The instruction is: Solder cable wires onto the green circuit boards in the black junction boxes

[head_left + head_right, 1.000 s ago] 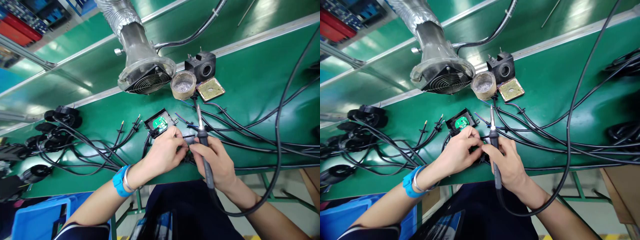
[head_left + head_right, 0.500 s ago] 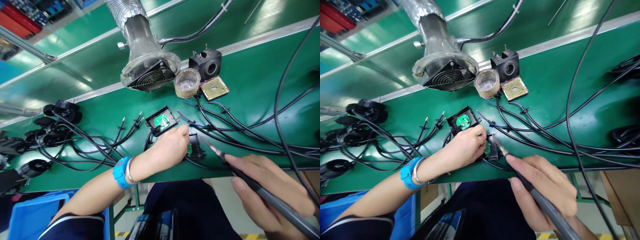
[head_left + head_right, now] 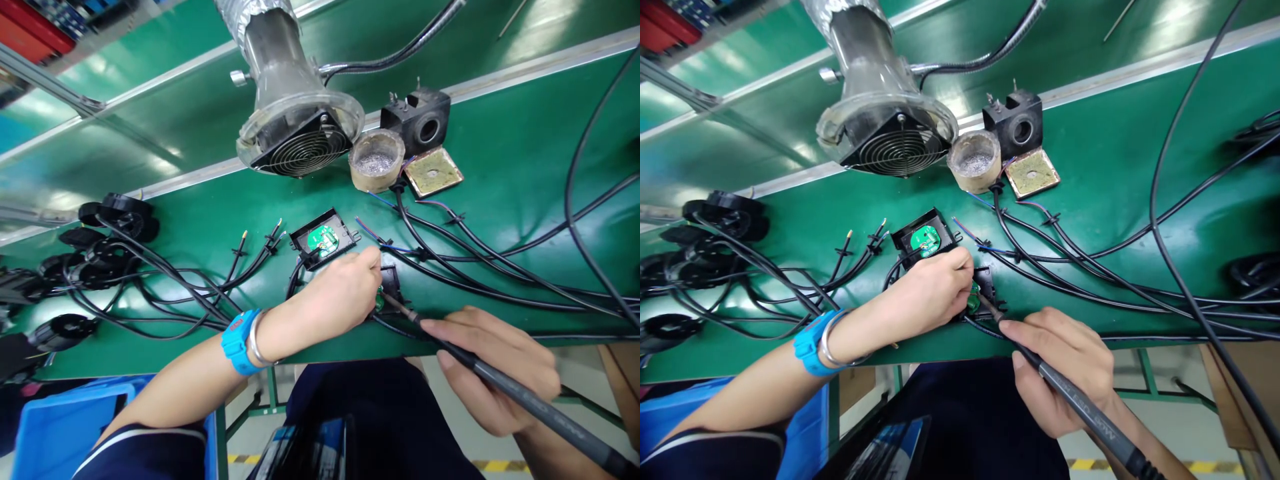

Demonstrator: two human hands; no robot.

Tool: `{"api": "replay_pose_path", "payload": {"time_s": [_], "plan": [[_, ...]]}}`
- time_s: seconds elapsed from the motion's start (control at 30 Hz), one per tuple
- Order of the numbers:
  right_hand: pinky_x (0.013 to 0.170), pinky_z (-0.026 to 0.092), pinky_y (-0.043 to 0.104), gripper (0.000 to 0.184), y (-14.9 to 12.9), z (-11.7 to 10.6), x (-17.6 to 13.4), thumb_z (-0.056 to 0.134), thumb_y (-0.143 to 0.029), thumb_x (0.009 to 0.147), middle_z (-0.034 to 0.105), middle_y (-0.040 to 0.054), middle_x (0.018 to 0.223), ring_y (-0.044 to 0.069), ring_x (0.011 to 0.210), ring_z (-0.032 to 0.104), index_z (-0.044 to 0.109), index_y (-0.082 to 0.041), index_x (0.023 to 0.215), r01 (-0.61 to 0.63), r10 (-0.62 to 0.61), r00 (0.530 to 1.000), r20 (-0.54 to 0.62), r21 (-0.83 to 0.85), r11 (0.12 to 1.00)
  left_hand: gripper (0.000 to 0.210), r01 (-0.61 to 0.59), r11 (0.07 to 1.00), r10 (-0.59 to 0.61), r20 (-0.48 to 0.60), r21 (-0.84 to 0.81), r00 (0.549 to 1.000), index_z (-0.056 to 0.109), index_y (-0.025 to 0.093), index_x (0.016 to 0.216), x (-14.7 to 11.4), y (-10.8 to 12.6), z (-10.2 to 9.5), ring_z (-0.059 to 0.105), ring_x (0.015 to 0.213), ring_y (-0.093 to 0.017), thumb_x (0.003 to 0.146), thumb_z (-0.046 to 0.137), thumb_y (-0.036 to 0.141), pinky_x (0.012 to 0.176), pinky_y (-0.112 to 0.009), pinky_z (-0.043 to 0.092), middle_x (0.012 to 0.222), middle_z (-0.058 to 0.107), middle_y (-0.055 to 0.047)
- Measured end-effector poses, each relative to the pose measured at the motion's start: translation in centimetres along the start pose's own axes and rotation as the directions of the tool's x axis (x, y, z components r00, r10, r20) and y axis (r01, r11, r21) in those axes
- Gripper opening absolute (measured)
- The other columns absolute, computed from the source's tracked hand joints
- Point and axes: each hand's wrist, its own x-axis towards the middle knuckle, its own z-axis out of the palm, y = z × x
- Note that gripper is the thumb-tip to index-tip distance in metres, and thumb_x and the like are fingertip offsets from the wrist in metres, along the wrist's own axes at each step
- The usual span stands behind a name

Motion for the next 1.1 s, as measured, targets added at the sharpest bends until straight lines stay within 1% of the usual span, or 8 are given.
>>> {"api": "replay_pose_path", "payload": {"time_s": [0.1,0.3,0.53,0.73,0.83,0.97,1.03,1.1], "plan": [[0.057,0.051,0.029,0.04,0.0,-0.1,0.1,0.057,-0.006,0.071,0.063,0.0072,0.084,0.015,0.068,0.06,0.066,-0.014,0.109,0.007,-0.007,1.0,0.003,0.01,1.0,0.017,0.005,1.0,-0.005,0.004,-0.015,1.0,0.056,0.013,0.068,0.1,0.0,-0.1,0.049,0.07,-0.012,0.083,0.049,0.011,0.065,-0.026,0.046,0.082,0.055,-0.006],[0.056,0.051,0.029,0.039,0.0,0.0,0.3,0.056,-0.004,0.072,0.062,0.0071,0.083,0.015,0.069,0.06,0.066,-0.014,0.108,0.009,-0.009,1.0,-0.006,0.008,1.0,0.016,-0.007,1.0,0.007,0.007,0.007,1.0,0.058,0.012,0.07,0.2,0.0,-0.1,0.05,0.07,-0.012,0.083,0.049,0.012,0.064,-0.025,0.045,0.084,0.056,-0.006],[0.056,0.051,0.029,0.038,0.0,-0.1,0.1,0.057,-0.005,0.072,0.062,0.0075,0.084,0.015,0.069,0.06,0.066,-0.014,0.108,0.022,-0.022,1.0,-0.004,-0.007,1.0,0.016,0.017,1.0,-0.017,0.046,-0.005,0.999,0.058,0.013,0.072,0.4,0.2,-0.3,0.051,0.07,-0.014,0.084,0.048,0.012,0.064,-0.027,0.047,0.086,0.055,-0.007],[0.06,0.052,0.031,0.035,0.1,0.1,-0.5,0.058,-0.005,0.072,0.062,0.0089,0.084,0.015,0.071,0.059,0.067,-0.011,0.105,0.04,-0.04,0.999,-0.011,-0.035,0.999,0.017,0.047,0.999,-0.046,0.078,-0.017,0.996,0.06,0.012,0.076,0.4,0.2,-0.3,0.052,0.072,-0.014,0.086,0.045,0.012,0.066,-0.027,0.048,0.091,0.053,-0.007],[0.063,0.053,0.032,0.034,-0.2,0.4,-0.5,0.057,-0.005,0.072,0.063,0.0086,0.083,0.015,0.072,0.059,0.067,-0.011,0.104,0.053,-0.054,0.998,-0.013,-0.079,0.995,0.019,0.039,0.999,-0.038,0.082,-0.01,0.996,0.06,0.012,0.076,0.4,0.2,-0.2,0.051,0.072,-0.014,0.087,0.044,0.013,0.064,-0.026,0.047,0.09,0.052,-0.007],[0.064,0.053,0.032,0.033,-0.8,0.6,-0.5,0.056,-0.002,0.073,0.063,0.0078,0.079,0.015,0.072,0.059,0.066,-0.011,0.103,0.083,-0.08,0.996,0.035,-0.126,0.988,0.022,0.022,1.0,-0.023,0.094,0.004,0.995,0.059,0.012,0.075,0.4,0.2,-0.2,0.049,0.07,-0.014,0.089,0.042,0.015,0.061,-0.026,0.045,0.087,0.051,-0.006],[0.064,0.053,0.031,0.031,-0.9,0.5,-0.8,0.056,-0.002,0.073,0.062,0.0074,0.079,0.015,0.072,0.059,0.066,-0.011,0.102,0.104,-0.099,0.994,0.041,-0.134,0.986,0.023,0.026,1.0,-0.025,0.102,-0.006,0.995,0.059,0.012,0.075,0.4,0.2,-0.2,0.049,0.071,-0.013,0.089,0.042,0.016,0.062,-0.026,0.045,0.088,0.051,-0.007],[0.065,0.052,0.032,0.032,-1.0,0.2,-1.3,0.056,-0.001,0.073,0.061,0.007,0.081,0.015,0.074,0.059,0.065,-0.011,0.102,0.094,-0.092,0.995,0.026,-0.121,0.988,0.023,0.037,0.999,-0.035,0.114,-0.019,0.993,0.06,0.012,0.075,0.5,0.2,-0.4,0.05,0.071,-0.013,0.089,0.042,0.016,0.063,-0.026,0.046,0.088,0.051,-0.007]]}}
